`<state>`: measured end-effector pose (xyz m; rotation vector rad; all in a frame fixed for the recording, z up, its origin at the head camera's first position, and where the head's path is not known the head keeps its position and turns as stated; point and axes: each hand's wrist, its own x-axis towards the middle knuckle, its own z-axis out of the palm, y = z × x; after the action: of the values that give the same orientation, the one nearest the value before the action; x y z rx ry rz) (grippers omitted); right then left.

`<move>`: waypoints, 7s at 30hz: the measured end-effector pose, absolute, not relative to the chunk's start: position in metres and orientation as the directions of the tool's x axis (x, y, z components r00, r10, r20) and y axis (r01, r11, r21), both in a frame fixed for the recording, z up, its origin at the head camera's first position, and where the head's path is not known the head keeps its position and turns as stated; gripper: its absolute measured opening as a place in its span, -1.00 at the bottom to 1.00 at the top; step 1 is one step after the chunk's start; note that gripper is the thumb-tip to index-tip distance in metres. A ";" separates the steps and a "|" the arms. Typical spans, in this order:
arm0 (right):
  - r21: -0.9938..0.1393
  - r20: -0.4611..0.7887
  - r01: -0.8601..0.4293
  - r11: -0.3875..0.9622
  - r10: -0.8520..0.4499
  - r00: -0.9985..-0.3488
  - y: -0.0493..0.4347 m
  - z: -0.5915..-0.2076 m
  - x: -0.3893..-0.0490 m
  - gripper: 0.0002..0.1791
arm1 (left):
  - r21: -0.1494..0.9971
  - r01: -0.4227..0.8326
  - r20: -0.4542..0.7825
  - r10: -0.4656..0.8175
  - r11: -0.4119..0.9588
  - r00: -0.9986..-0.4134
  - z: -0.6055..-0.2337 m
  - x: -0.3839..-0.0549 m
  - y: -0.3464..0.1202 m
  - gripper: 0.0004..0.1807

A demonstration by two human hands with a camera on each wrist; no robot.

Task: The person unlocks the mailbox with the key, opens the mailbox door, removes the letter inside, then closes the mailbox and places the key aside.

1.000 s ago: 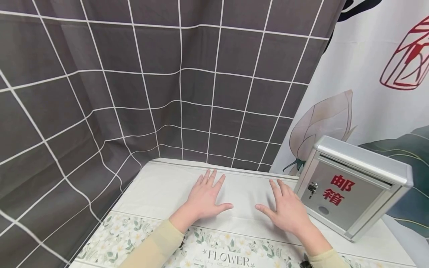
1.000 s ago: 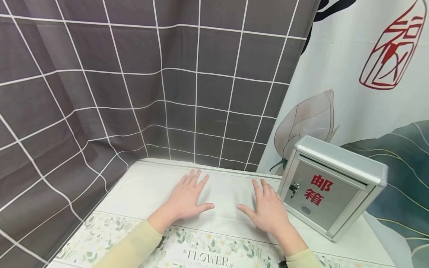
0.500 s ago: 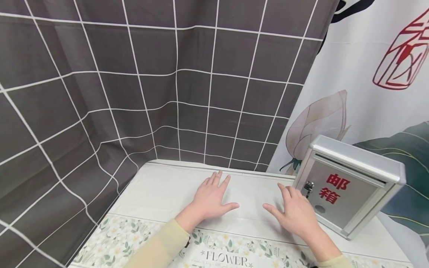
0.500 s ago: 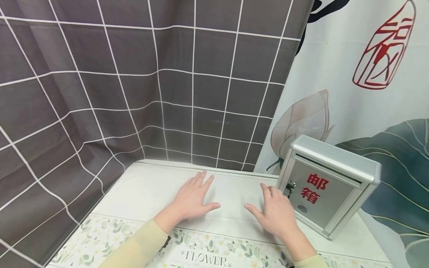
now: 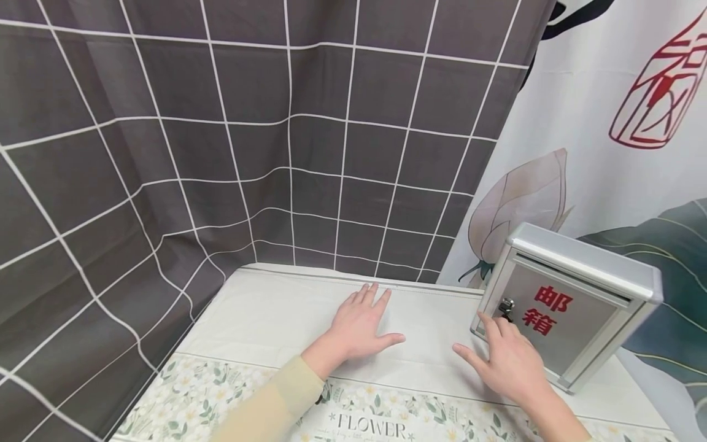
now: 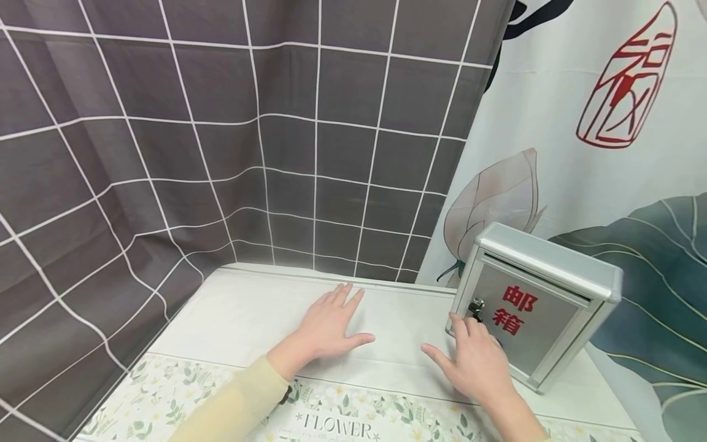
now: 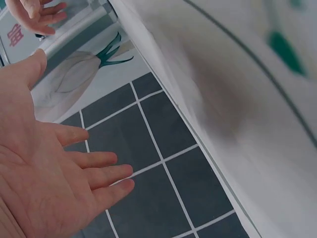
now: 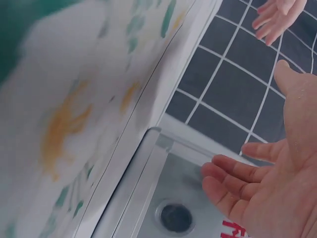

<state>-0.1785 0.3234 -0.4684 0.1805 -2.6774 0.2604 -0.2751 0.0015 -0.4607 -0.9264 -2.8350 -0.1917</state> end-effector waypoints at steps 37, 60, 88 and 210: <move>-0.213 0.334 0.098 0.972 0.167 -0.928 0.391 -0.462 -0.137 -0.06 | 0.097 0.656 0.244 0.621 0.748 -0.744 -0.461 -0.293 0.088 0.05; -0.255 0.059 0.432 0.865 0.459 -0.886 0.410 -0.447 -0.129 -0.25 | 0.346 0.625 0.230 0.583 0.700 -0.780 -0.465 -0.300 0.124 -0.11; -0.272 0.084 0.592 0.758 0.632 -0.770 0.432 -0.436 -0.116 -0.48 | 0.840 0.459 0.237 0.566 0.289 -0.789 -0.456 -0.302 0.175 -0.29; -0.395 0.570 -0.176 0.902 0.091 -0.817 0.346 -0.447 -0.163 -0.78 | 0.816 0.510 0.433 0.296 0.272 -0.851 -0.462 -0.278 0.063 -0.39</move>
<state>-0.1628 0.3464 -0.4466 0.0608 -2.4587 0.5848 -0.2775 0.0632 -0.4618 -0.7529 -2.3428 -1.6189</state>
